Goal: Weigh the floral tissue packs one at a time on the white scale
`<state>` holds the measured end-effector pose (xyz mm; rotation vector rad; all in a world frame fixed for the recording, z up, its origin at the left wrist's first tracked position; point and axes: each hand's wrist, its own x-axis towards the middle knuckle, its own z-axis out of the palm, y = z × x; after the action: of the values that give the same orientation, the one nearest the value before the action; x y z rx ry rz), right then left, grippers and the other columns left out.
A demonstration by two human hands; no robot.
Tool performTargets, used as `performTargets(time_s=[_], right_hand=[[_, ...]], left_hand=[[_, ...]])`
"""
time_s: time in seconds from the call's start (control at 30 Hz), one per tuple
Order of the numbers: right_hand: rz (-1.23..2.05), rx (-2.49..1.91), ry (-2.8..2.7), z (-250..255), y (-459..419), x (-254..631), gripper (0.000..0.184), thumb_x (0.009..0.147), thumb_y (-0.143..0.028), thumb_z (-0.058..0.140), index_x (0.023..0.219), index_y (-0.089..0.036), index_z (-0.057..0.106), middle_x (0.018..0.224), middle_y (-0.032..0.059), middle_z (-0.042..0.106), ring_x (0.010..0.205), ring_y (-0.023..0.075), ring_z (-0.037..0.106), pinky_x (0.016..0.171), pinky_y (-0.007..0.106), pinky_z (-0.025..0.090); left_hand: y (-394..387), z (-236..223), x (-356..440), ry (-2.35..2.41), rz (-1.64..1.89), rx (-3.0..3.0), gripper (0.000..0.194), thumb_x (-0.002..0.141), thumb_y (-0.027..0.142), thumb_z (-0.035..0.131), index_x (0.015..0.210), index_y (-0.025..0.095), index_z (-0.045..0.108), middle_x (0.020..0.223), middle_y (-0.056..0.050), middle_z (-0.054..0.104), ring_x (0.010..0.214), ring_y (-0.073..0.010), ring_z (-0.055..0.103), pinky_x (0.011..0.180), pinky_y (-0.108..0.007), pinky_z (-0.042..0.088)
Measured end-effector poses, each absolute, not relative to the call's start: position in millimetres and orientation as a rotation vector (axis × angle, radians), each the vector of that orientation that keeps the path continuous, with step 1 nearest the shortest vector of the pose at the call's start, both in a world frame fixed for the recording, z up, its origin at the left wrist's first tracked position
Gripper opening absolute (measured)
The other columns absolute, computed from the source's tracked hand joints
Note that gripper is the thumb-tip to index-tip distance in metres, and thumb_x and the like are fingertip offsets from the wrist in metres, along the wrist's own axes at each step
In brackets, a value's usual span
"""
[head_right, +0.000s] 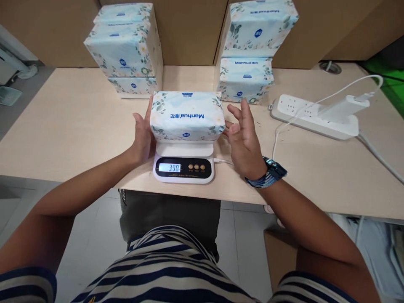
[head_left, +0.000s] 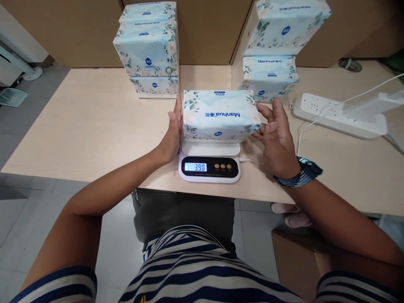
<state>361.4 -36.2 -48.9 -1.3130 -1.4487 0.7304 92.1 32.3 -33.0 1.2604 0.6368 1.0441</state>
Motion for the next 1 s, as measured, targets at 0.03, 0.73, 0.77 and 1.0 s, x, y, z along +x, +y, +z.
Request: performTargets(time_s=[0.03,0.73,0.77,1.0], right_hand=[[0.733,-1.319,-1.452,-49,-36,363,0.086,0.1,-0.084,0.044,0.176,-0.05,0.023,0.181,0.005,0.04,0.154,0.0372,0.058,0.121,0.054,0.058],[0.78,-1.342,-1.368,-46,-35,365,0.082,0.098,-0.086,0.043,0.172,-0.057,0.025,0.187,-0.0063,0.026,0.171,0.0363,0.032,0.138,0.064,0.034],[0.749,-1.33,-1.372,-48,-35,366,0.078,0.1,-0.084,0.041,0.172,-0.058,0.025,0.187,-0.0072,0.025,0.173,0.0347,0.03,0.139,0.063,0.032],[0.544,-1.303,-1.392,-63,-30,370,0.066,0.109,-0.07,0.033,0.172,-0.062,0.014,0.188,-0.0129,0.017,0.176,0.027,0.018,0.14,0.068,0.026]], left_hand=[[32,-31,92,0.649,1.043,1.24,0.087,0.104,0.083,0.011,0.179,0.039,0.003,0.186,0.008,0.028,0.177,-0.0244,0.016,0.144,-0.049,0.023],[32,-21,91,0.859,1.069,1.175,0.081,0.107,0.078,0.012,0.178,0.038,0.018,0.186,0.008,0.028,0.178,-0.0282,-0.003,0.146,-0.051,0.012],[32,-21,90,0.874,1.105,1.2,0.081,0.107,0.079,0.014,0.178,0.039,0.021,0.188,0.01,0.024,0.178,-0.0276,-0.005,0.146,-0.048,0.01],[31,-20,78,0.907,1.269,1.367,0.104,0.094,0.095,0.024,0.177,0.032,0.028,0.191,0.005,0.009,0.179,-0.0229,-0.001,0.146,-0.034,0.006]])
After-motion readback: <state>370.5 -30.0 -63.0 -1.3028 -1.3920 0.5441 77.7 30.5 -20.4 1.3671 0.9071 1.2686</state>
